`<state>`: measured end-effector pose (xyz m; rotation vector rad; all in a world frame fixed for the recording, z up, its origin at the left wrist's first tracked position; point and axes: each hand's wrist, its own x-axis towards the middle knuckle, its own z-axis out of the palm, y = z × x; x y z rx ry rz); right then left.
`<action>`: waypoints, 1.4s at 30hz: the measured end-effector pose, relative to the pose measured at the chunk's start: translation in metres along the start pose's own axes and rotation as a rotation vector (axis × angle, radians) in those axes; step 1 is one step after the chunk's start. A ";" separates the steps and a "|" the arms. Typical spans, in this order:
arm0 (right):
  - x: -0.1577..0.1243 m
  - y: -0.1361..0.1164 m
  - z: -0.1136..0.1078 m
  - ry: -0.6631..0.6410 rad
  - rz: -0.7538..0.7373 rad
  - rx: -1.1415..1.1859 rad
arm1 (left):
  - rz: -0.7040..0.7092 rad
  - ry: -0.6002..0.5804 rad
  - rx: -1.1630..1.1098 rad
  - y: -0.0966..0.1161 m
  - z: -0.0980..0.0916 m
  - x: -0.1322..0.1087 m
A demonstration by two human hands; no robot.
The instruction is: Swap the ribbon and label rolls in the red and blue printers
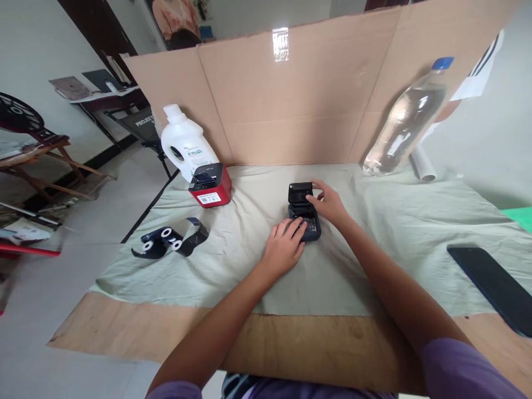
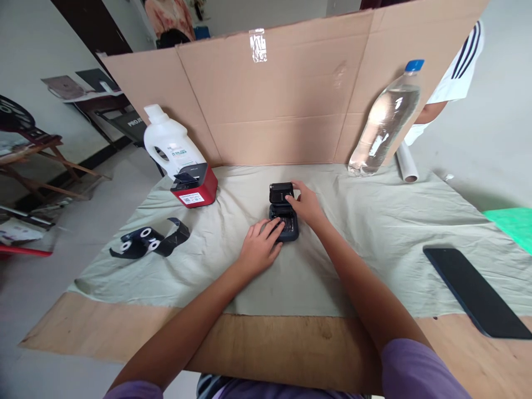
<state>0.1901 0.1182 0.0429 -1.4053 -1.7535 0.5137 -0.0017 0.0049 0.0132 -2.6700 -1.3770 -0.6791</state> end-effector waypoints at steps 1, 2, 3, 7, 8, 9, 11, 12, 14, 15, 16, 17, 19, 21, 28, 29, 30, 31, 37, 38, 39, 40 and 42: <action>0.000 0.000 -0.004 0.010 -0.008 0.005 | 0.001 0.002 0.009 0.001 -0.001 0.000; 0.000 0.000 -0.009 0.000 -0.030 0.006 | 0.002 0.003 0.015 0.002 -0.002 -0.001; -0.002 0.000 -0.014 -0.037 -0.064 0.007 | 0.004 0.004 0.020 0.003 -0.002 -0.001; -0.011 -0.001 -0.031 -0.281 -0.214 -0.009 | 0.012 0.011 0.023 0.004 -0.004 -0.001; -0.012 -0.002 -0.033 -0.308 -0.211 -0.018 | 0.014 0.011 0.021 0.004 -0.005 -0.001; -0.013 -0.003 -0.033 -0.314 -0.185 -0.028 | 0.015 0.011 0.019 0.004 -0.004 -0.002; -0.013 -0.006 -0.029 -0.298 -0.092 -0.035 | 0.015 0.011 0.014 0.003 -0.004 -0.002; -0.012 -0.008 -0.026 -0.296 -0.041 -0.028 | 0.014 0.011 0.010 0.003 -0.003 -0.003; -0.010 -0.008 -0.018 -0.331 0.063 0.003 | 0.008 0.010 -0.004 0.003 -0.002 -0.003; -0.010 -0.007 -0.015 -0.357 0.112 0.021 | 0.004 0.008 -0.014 0.002 -0.001 -0.003; -0.010 -0.005 -0.011 -0.371 0.155 0.034 | 0.001 0.003 -0.027 0.002 0.000 -0.003; -0.010 -0.003 -0.008 -0.375 0.188 0.042 | -0.002 -0.002 -0.040 0.002 0.000 -0.003; -0.012 0.001 -0.005 -0.361 0.213 0.044 | -0.007 -0.013 -0.067 0.001 0.000 -0.004; -0.016 0.003 -0.004 -0.336 0.213 0.033 | -0.014 -0.020 -0.091 0.000 -0.001 -0.004; -0.036 -0.007 0.004 -0.212 0.443 0.281 | -0.226 -0.064 -0.191 -0.001 0.003 -0.001; -0.041 -0.008 0.008 -0.166 0.452 0.337 | -0.249 -0.083 -0.213 -0.003 0.004 0.000; -0.047 -0.010 0.013 -0.107 0.439 0.376 | -0.257 -0.096 -0.230 -0.004 0.005 0.000; -0.053 -0.011 0.018 -0.046 0.410 0.401 | -0.254 -0.101 -0.237 -0.006 0.006 0.000; -0.074 -0.008 0.019 0.095 0.319 0.452 | -0.160 -0.088 -0.239 -0.012 0.005 0.016; -0.073 -0.004 0.012 0.127 0.325 0.451 | -0.138 -0.086 -0.246 -0.009 0.005 0.025; -0.069 0.001 0.003 0.168 0.334 0.446 | -0.117 -0.085 -0.252 -0.004 0.005 0.036; -0.065 0.008 -0.008 0.217 0.346 0.437 | -0.095 -0.084 -0.255 0.003 0.007 0.050; -0.051 0.023 -0.036 0.316 0.356 0.411 | -0.054 -0.076 -0.253 0.020 0.015 0.084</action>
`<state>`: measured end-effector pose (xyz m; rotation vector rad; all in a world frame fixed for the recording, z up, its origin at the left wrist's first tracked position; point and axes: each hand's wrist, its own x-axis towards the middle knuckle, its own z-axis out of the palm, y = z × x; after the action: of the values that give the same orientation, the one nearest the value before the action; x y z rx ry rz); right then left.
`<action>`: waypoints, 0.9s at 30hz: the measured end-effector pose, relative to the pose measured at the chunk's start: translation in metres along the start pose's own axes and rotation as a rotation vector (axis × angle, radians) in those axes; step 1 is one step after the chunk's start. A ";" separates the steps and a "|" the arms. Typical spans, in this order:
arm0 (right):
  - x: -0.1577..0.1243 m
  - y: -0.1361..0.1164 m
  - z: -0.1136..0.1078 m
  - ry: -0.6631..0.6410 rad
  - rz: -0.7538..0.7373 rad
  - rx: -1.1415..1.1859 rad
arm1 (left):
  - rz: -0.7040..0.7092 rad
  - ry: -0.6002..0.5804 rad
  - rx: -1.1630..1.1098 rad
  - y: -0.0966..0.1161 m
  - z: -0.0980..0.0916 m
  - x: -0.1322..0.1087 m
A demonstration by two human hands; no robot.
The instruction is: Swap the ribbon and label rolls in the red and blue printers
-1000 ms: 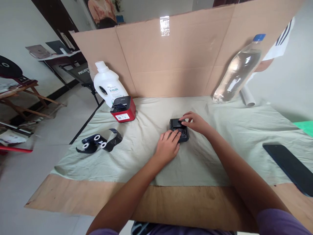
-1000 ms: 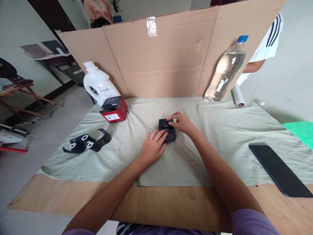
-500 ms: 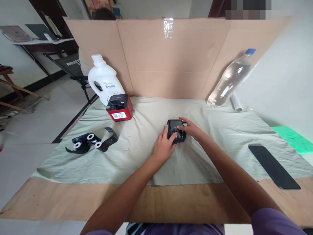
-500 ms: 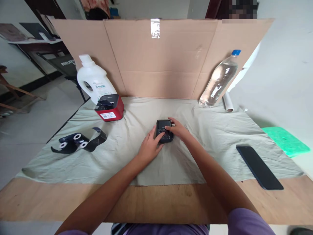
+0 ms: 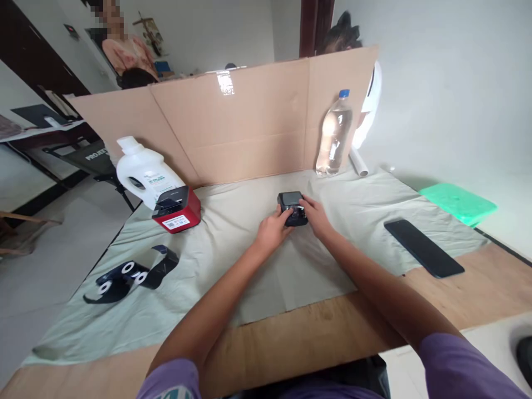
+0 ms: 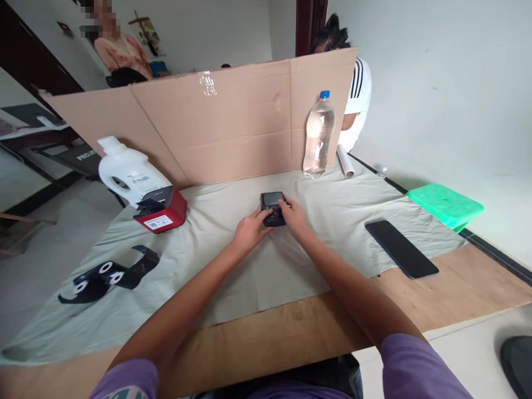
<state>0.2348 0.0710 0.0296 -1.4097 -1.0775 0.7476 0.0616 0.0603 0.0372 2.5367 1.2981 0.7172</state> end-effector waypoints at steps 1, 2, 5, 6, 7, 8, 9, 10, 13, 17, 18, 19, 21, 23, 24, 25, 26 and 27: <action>0.014 -0.001 -0.013 0.044 -0.021 -0.003 | 0.018 0.006 0.003 0.009 0.007 0.019; 0.028 -0.003 -0.026 0.083 -0.047 -0.008 | 0.034 0.017 0.003 0.018 0.015 0.039; 0.070 -0.003 -0.061 0.188 -0.098 -0.030 | 0.077 0.037 -0.040 0.040 0.044 0.096; 0.082 -0.002 -0.071 0.223 -0.089 -0.039 | 0.098 0.033 -0.071 0.044 0.054 0.112; 0.092 0.000 -0.079 0.254 -0.073 -0.045 | 0.121 0.025 -0.107 0.047 0.063 0.126; 0.102 0.004 -0.086 0.280 -0.056 -0.044 | 0.141 0.020 -0.143 0.049 0.071 0.138; 0.109 0.008 -0.092 0.299 -0.043 -0.037 | 0.155 0.019 -0.172 0.050 0.079 0.148; 0.116 0.012 -0.097 0.309 -0.035 -0.027 | 0.161 0.023 -0.190 0.050 0.086 0.155; 0.130 0.030 -0.106 0.324 -0.032 -0.022 | 0.140 0.029 -0.173 0.052 0.105 0.166; 0.138 0.052 -0.110 0.383 -0.010 -0.080 | 0.089 -0.014 -0.113 0.059 0.122 0.167; 0.138 0.055 -0.111 0.387 -0.003 -0.093 | 0.082 -0.018 -0.104 0.060 0.125 0.166; 0.137 0.055 -0.112 0.381 0.007 -0.101 | 0.084 -0.019 -0.094 0.062 0.126 0.165; 0.135 0.051 -0.113 0.393 0.000 -0.151 | 0.107 -0.006 -0.074 0.061 0.122 0.158; 0.129 0.038 -0.111 0.458 -0.090 -0.268 | 0.140 0.017 -0.064 0.050 0.106 0.145; 0.126 0.030 -0.107 0.489 -0.169 -0.332 | 0.149 0.044 -0.064 0.040 0.092 0.136; 0.122 0.020 -0.101 0.499 -0.265 -0.386 | 0.149 0.090 -0.065 0.027 0.074 0.124; 0.117 0.011 -0.091 0.477 -0.364 -0.419 | 0.139 0.159 -0.064 0.010 0.052 0.111; 0.111 0.003 -0.078 0.418 -0.452 -0.424 | 0.121 0.254 -0.053 -0.010 0.027 0.096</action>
<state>0.3481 0.1421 0.0541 -1.5043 -1.1951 -0.1105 0.1159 0.1450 0.0415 2.5630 1.1842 1.1148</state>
